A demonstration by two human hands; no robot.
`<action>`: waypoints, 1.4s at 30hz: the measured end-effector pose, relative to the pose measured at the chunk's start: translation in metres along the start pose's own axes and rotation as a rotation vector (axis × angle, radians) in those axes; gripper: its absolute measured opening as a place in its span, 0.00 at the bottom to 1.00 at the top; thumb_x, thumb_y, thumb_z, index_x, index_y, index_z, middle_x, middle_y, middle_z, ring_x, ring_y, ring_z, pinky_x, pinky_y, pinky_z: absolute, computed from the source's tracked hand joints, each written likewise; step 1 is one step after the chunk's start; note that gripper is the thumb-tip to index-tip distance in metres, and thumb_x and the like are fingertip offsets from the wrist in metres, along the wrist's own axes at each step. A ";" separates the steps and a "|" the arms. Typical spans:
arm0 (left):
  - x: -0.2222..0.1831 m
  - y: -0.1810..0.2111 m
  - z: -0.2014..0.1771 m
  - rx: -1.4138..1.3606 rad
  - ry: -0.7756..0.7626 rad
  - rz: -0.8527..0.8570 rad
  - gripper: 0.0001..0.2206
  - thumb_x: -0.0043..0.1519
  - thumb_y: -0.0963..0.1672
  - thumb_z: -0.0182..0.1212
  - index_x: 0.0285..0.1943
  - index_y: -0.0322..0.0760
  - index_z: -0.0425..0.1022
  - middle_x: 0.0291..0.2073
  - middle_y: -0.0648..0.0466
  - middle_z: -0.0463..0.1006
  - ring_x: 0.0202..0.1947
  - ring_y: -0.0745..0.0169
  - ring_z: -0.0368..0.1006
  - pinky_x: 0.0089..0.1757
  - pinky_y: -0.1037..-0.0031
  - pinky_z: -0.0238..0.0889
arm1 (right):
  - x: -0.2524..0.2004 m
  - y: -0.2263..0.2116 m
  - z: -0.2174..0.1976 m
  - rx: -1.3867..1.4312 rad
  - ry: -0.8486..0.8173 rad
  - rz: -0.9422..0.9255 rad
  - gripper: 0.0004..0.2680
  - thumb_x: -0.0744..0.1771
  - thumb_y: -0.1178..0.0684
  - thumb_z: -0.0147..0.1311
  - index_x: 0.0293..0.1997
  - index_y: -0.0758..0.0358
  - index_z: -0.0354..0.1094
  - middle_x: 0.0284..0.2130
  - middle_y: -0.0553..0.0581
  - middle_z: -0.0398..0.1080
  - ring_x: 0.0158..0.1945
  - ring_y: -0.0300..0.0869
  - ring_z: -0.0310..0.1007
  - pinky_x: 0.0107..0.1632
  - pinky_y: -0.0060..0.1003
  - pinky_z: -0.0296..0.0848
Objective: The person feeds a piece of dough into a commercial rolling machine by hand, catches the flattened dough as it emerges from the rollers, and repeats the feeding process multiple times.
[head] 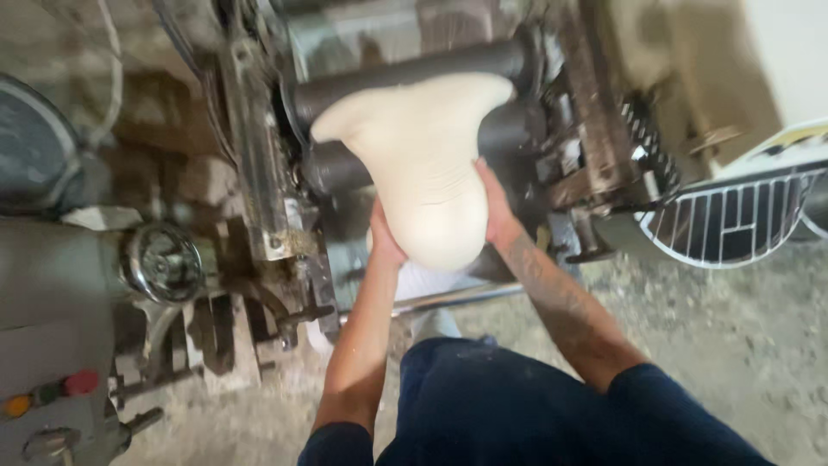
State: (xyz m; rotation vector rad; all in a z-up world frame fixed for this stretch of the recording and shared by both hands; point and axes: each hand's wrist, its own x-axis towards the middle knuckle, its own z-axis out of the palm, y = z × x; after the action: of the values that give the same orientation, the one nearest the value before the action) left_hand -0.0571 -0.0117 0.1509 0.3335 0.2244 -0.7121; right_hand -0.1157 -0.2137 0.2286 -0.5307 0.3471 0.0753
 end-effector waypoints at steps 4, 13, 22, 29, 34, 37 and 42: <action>0.035 0.007 0.016 0.362 0.288 0.243 0.29 0.68 0.55 0.39 0.71 0.36 0.65 0.65 0.48 0.72 0.63 0.49 0.69 0.61 0.61 0.61 | 0.029 0.004 -0.010 -0.191 -0.009 -0.142 0.22 0.72 0.39 0.41 0.70 0.64 0.59 0.64 0.58 0.66 0.65 0.45 0.67 0.67 0.42 0.66; -0.026 0.029 -0.018 0.702 0.426 0.431 0.26 0.69 0.54 0.43 0.65 0.35 0.75 0.66 0.52 0.74 0.69 0.59 0.62 0.59 0.70 0.50 | -0.033 0.004 -0.102 -0.359 0.022 -0.332 0.19 0.70 0.43 0.47 0.66 0.62 0.60 0.59 0.57 0.69 0.58 0.44 0.73 0.56 0.42 0.76; -0.163 -0.037 -0.129 2.401 0.549 -0.030 0.18 0.69 0.51 0.46 0.56 0.43 0.80 0.50 0.45 0.82 0.56 0.47 0.76 0.66 0.61 0.61 | -0.125 0.055 -0.217 -0.917 0.425 -0.091 0.19 0.71 0.40 0.51 0.61 0.66 0.69 0.49 0.60 0.78 0.51 0.44 0.78 0.47 0.36 0.79; -0.055 -0.001 -0.172 1.040 0.751 -0.206 0.33 0.65 0.61 0.43 0.73 0.43 0.62 0.61 0.48 0.70 0.58 0.54 0.69 0.55 0.59 0.66 | -0.018 0.070 -0.224 -0.678 0.650 0.312 0.26 0.70 0.33 0.49 0.71 0.60 0.54 0.63 0.62 0.62 0.62 0.55 0.66 0.56 0.52 0.75; 0.081 -0.013 -0.168 0.719 0.648 0.068 0.32 0.66 0.57 0.45 0.74 0.37 0.62 0.62 0.52 0.72 0.61 0.58 0.66 0.57 0.67 0.60 | 0.097 0.094 -0.203 -0.398 0.778 0.085 0.26 0.67 0.38 0.45 0.72 0.57 0.54 0.66 0.58 0.60 0.69 0.50 0.56 0.70 0.58 0.53; 0.111 -0.029 -0.154 0.397 0.564 0.213 0.28 0.69 0.55 0.44 0.72 0.36 0.62 0.64 0.54 0.72 0.64 0.61 0.66 0.62 0.69 0.58 | 0.113 0.101 -0.179 -0.255 0.604 -0.142 0.20 0.70 0.45 0.46 0.69 0.64 0.58 0.63 0.62 0.63 0.66 0.54 0.61 0.68 0.57 0.57; 0.054 0.006 -0.147 -0.129 -0.182 0.155 0.22 0.75 0.52 0.43 0.69 0.32 0.65 0.64 0.48 0.73 0.66 0.53 0.67 0.64 0.59 0.58 | 0.048 0.051 -0.151 -0.329 0.225 -0.368 0.16 0.71 0.55 0.48 0.69 0.61 0.60 0.63 0.60 0.65 0.66 0.51 0.66 0.69 0.50 0.63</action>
State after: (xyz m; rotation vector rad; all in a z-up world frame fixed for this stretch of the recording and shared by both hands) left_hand -0.0258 0.0147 -0.0004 0.1592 0.0700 -0.5675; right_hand -0.1252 -0.2472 0.0659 -0.9249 0.4546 -0.2904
